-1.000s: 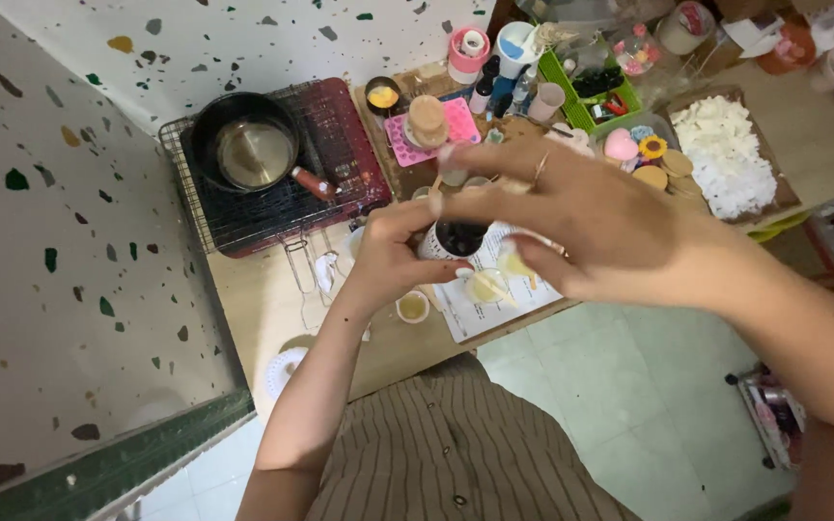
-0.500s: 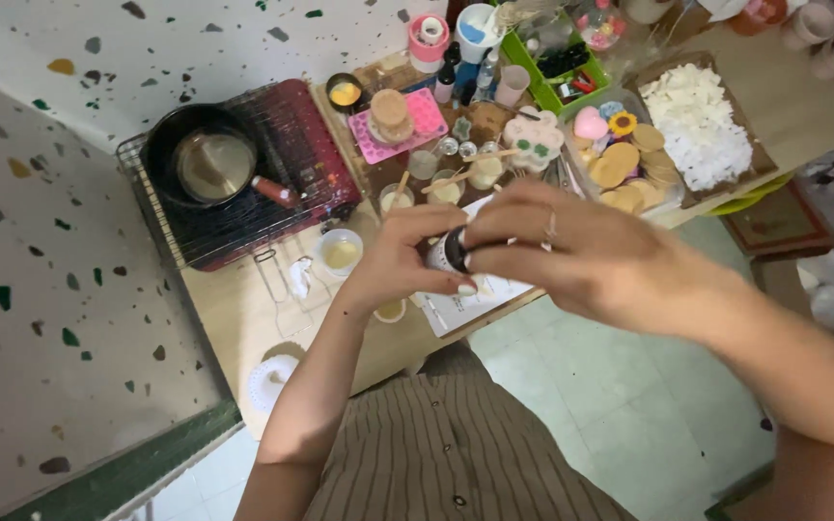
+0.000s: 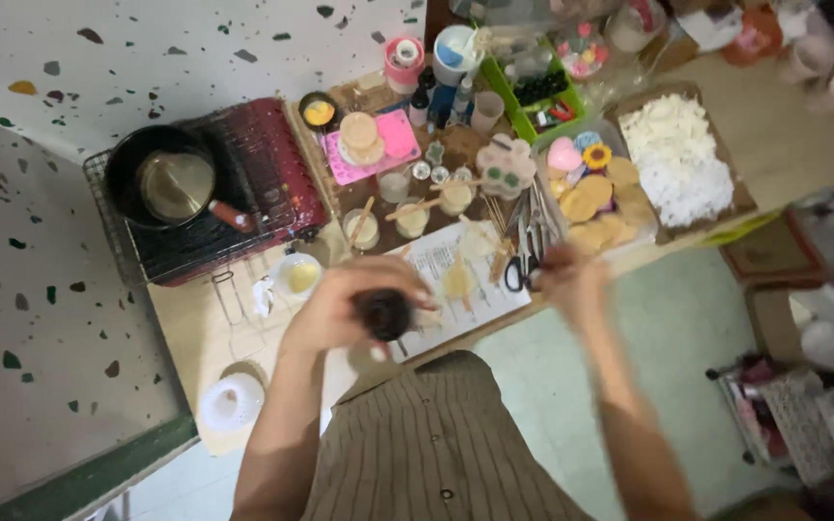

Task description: Adding fragrance oils to melted wax and mixing them before using a heat gun.

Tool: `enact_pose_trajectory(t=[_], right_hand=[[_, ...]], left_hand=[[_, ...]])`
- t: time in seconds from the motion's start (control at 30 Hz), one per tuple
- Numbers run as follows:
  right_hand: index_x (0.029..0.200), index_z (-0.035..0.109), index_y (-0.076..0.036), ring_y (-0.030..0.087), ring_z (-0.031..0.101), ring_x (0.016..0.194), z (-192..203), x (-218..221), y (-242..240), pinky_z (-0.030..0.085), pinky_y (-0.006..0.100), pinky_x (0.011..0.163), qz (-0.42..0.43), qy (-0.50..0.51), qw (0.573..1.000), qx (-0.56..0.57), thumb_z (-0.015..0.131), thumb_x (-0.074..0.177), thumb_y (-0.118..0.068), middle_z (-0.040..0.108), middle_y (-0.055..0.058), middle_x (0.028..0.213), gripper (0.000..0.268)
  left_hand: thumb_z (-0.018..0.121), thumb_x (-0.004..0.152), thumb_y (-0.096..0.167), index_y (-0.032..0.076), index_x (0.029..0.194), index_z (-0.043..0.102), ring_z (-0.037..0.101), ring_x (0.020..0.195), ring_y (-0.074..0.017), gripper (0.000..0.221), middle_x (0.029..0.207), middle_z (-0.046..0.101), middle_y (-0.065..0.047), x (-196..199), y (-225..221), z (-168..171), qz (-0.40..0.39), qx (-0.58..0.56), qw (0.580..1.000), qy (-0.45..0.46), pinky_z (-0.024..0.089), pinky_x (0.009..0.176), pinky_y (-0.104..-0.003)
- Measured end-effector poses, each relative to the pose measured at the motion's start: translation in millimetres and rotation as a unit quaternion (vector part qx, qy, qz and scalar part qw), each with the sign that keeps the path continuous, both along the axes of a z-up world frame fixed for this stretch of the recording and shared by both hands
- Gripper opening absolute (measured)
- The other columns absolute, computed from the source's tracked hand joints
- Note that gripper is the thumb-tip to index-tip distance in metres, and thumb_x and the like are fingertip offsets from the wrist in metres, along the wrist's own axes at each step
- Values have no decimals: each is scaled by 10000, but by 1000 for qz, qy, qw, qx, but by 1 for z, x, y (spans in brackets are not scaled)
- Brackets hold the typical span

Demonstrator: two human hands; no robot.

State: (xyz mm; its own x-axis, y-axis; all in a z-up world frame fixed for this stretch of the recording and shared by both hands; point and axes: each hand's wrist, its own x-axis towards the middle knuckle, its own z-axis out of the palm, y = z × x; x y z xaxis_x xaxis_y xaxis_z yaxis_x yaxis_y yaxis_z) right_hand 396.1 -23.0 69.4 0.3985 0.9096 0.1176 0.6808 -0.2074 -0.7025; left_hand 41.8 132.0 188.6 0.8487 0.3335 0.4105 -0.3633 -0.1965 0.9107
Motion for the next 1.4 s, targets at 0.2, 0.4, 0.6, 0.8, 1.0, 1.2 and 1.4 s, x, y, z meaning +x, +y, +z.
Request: enact_pose_trajectory(t=[0.2, 0.4, 0.6, 0.8, 1.0, 1.2, 1.4], right_hand=[[894, 672, -15, 330, 684, 784, -242, -19, -33, 537, 456, 721, -80, -14, 995, -62, 819, 770, -86, 699, 161, 834, 205], [869, 683, -35, 287, 654, 715, -199, 7, 5, 520, 436, 644, -98, -63, 993, 15, 790, 772, -97, 676, 130, 791, 157], [908, 686, -74, 170, 636, 605, -236, 119, 180, 504, 373, 561, -155, 162, 970, 94, 720, 883, -165, 682, 54, 749, 100], [796, 773, -40, 250, 695, 648, -253, 137, 275, 546, 414, 634, -111, 73, 987, -95, 767, 845, -330, 743, 159, 733, 294], [822, 745, 25, 255, 712, 620, -262, 120, 289, 569, 405, 605, -171, 78, 982, 4, 739, 870, -167, 725, 195, 719, 198], [1007, 551, 43, 185, 713, 586, -158, 88, 252, 559, 306, 500, -75, 247, 956, 143, 617, 993, -53, 671, 87, 757, 117], [1050, 642, 14, 142, 540, 540, -111, 122, 189, 446, 283, 472, -169, 415, 856, 258, 554, 1059, -176, 612, 63, 737, 210]], left_hand=[[890, 755, 501, 35, 1203, 708, 739, 1092, -287, 672, 1144, 725, -150, -40, -13, -3, 201, -55, 978, 4, 610, 900, -424], [946, 743, 403, -42, 1188, 669, 696, 1162, -409, 687, 1177, 642, -204, -61, -45, -3, 350, -156, 924, -19, 652, 869, -520], [935, 751, 359, -52, 1228, 663, 709, 1116, -427, 686, 1196, 654, -231, -64, -84, 0, 495, -189, 847, -38, 668, 846, -548], [917, 800, 289, -80, 1240, 653, 692, 1155, -454, 632, 1184, 646, -265, -102, -134, -22, 577, -211, 788, -49, 613, 826, -565], [896, 823, 268, -122, 1243, 632, 686, 1162, -445, 631, 1206, 632, -271, -130, -165, -44, 618, -214, 755, -46, 651, 831, -581], [887, 803, 220, -126, 1266, 618, 684, 1144, -440, 638, 1220, 632, -268, -128, -150, -56, 599, -223, 767, -54, 643, 834, -575], [858, 795, 188, -105, 1262, 605, 688, 1144, -424, 607, 1224, 625, -239, -125, -104, -65, 514, -258, 815, -71, 654, 819, -546]])
